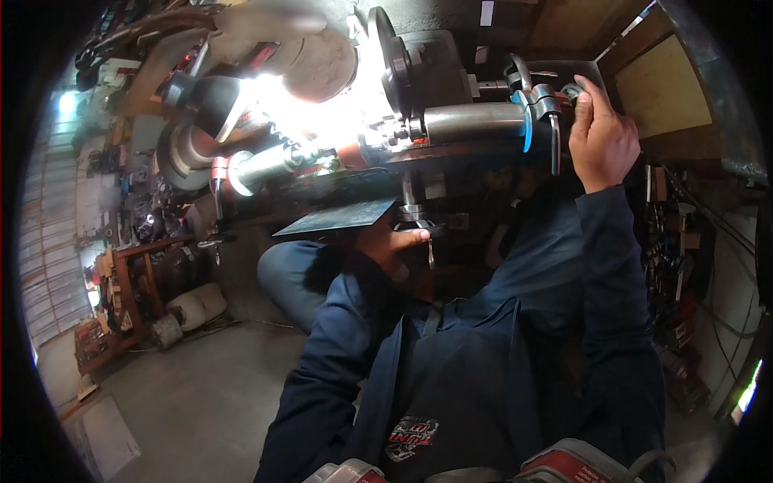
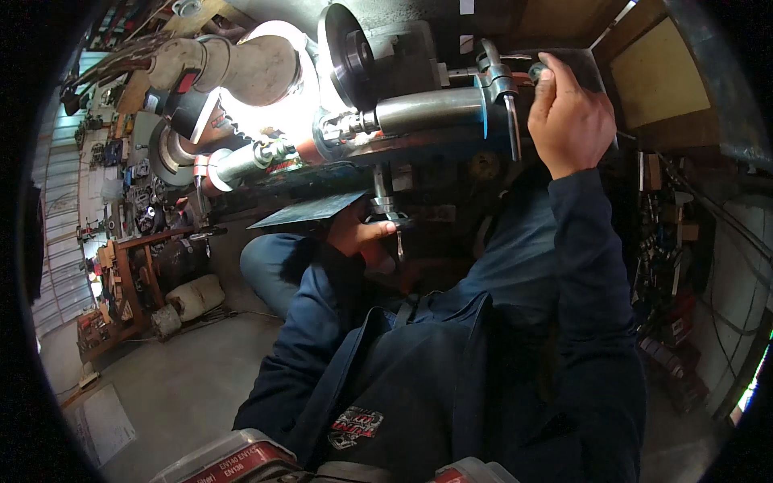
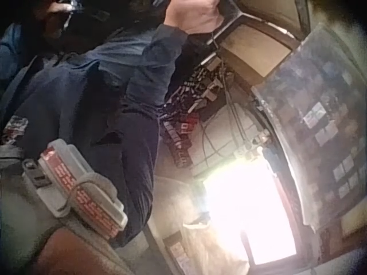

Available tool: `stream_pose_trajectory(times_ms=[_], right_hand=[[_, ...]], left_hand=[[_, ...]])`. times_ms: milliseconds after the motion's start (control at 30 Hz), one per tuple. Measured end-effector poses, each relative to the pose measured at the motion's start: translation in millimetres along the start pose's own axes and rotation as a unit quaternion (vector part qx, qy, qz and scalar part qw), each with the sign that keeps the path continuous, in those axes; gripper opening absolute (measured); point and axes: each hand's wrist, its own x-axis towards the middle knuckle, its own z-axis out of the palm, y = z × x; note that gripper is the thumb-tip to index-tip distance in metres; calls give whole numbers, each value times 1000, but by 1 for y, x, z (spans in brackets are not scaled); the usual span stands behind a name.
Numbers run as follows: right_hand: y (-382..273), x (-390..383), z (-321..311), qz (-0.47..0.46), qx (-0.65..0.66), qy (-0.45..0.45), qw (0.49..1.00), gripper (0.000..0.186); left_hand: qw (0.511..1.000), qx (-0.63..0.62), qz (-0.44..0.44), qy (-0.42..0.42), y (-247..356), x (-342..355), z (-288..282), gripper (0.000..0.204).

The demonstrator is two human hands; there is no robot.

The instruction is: The recorder is using a lathe to grind a metal cylinder and measuring it with calipers.

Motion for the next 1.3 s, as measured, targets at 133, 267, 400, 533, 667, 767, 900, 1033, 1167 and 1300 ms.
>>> stream_pose_trajectory(times_ms=[133,267,400,533,667,767,900,1033,1167,1300], right_hand=[[-1,-8,0,-11,2,26,1000,24],[5,-18,8,-27,18,54,998,26],[2,-21,15,-55,48,147,986,28],[6,-18,10,-38,13,73,997,26],[0,-1,0,-2,-1,-7,1000,25],[-3,11,-1,62,-34,-103,992,24],[-2,8,0,51,-19,-82,995,25],[3,-1,3,19,5,-25,1000,25],[2,-9,9,-27,-3,38,999,26],[7,-6,5,-11,0,-8,1000,27]], left_hand=[[998,-9,-1,-54,-52,17,-27,76],[972,-202,72,-95,-77,19,-31,79],[943,-314,24,-109,-142,26,-55,71],[886,-442,-60,-130,-179,29,-67,58],[910,-396,-51,-112,-178,33,-59,59],[926,-362,-45,-97,-173,35,-54,60],[945,-315,-39,-77,-167,34,-50,61],[962,-268,-27,-55,-158,33,-49,62],[976,-215,-9,-21,-146,19,-63,63],[992,33,-39,-120,-4,-25,-73,46]])
